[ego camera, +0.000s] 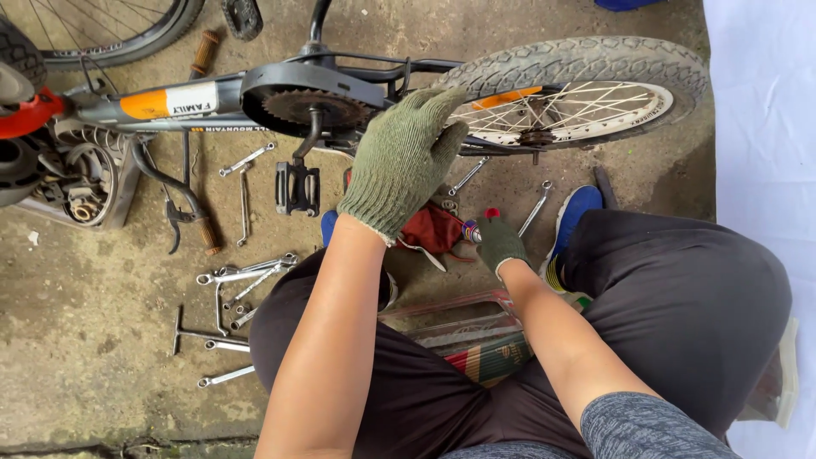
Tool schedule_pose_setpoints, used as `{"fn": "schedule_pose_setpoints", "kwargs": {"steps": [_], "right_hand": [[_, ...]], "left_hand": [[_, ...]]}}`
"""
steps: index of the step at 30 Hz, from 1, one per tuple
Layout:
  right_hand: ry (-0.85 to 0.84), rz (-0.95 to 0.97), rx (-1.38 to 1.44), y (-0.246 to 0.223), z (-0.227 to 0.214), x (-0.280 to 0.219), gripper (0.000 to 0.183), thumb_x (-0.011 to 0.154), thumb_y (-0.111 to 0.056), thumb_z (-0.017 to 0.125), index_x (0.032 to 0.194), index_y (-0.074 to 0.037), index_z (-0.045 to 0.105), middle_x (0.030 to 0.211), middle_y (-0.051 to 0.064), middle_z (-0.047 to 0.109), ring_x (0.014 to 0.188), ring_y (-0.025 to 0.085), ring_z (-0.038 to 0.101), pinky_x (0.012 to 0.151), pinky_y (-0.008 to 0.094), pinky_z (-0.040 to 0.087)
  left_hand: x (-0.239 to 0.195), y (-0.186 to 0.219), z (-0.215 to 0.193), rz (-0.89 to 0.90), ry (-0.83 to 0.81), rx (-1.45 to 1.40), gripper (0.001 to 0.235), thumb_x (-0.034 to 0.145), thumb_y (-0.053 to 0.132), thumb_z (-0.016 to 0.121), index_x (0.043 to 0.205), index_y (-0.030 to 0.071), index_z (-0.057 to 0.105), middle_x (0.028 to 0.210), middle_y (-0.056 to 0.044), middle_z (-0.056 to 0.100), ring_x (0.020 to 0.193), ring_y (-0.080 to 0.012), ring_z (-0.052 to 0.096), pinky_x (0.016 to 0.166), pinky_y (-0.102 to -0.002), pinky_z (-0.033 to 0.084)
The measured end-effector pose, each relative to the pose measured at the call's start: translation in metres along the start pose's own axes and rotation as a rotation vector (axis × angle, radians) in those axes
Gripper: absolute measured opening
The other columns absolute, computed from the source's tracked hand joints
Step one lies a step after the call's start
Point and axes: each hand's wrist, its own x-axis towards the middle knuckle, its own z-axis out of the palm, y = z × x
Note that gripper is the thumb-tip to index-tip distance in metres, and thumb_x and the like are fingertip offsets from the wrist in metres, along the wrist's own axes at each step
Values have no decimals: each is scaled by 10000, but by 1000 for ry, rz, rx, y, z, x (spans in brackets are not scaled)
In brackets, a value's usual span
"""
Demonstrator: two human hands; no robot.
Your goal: The person scrubs the bicycle wheel spokes and rim with a brush, then sprays a cleaning agent onto the wheel. Finally, the person wipes the wheel and tire with a red cloth.
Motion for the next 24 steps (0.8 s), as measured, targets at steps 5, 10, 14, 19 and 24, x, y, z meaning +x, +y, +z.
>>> {"fn": "schedule_pose_setpoints", "kwargs": {"steps": [5, 10, 14, 19, 24], "right_hand": [[92, -362, -553, -12, -21, -14, 427, 897, -145, 623, 1319, -88, 616, 1195, 192, 697, 1127, 364, 708, 864, 465, 626], [276, -541, -600, -9, -51, -20, 562, 708, -356, 734, 1222, -133, 685, 1135, 155, 731, 1119, 344, 705, 930, 454, 566], [89, -314, -418, -65, -151, -73, 528, 804, -239, 701, 1320, -140, 652, 1281, 128, 690, 1168, 322, 651, 1032, 423, 518], [266, -370, -102, -89, -238, -146, 502, 718, -234, 774, 1186, -71, 691, 1073, 182, 709, 966, 381, 670, 810, 450, 551], [632, -563, 119, -81, -275, -182, 602, 747, -90, 793, 1301, -5, 574, 1135, 164, 682, 948, 301, 697, 811, 395, 568]], "left_hand": [[4, 1, 9, 5, -74, 32, 357, 982, 314, 709, 1325, 276, 617, 1219, -60, 693, 1120, -363, 687, 887, -530, 583], [18, 2, 16, 25, -89, 60, 362, 916, 229, 744, 1263, 257, 649, 1179, -77, 702, 1009, -384, 722, 812, -545, 600], [30, 19, 14, 24, -4, 4, 404, 889, 137, 730, 1280, 190, 644, 1238, -100, 699, 982, -355, 730, 797, -459, 609], [36, 29, 21, 60, 87, 44, 489, 831, 82, 747, 1309, 100, 646, 1308, -124, 681, 1124, -346, 684, 955, -421, 558], [41, 24, 31, 21, 134, 0, 343, 943, 73, 704, 1282, 57, 655, 1320, -209, 657, 1061, -352, 728, 897, -408, 621]]}}
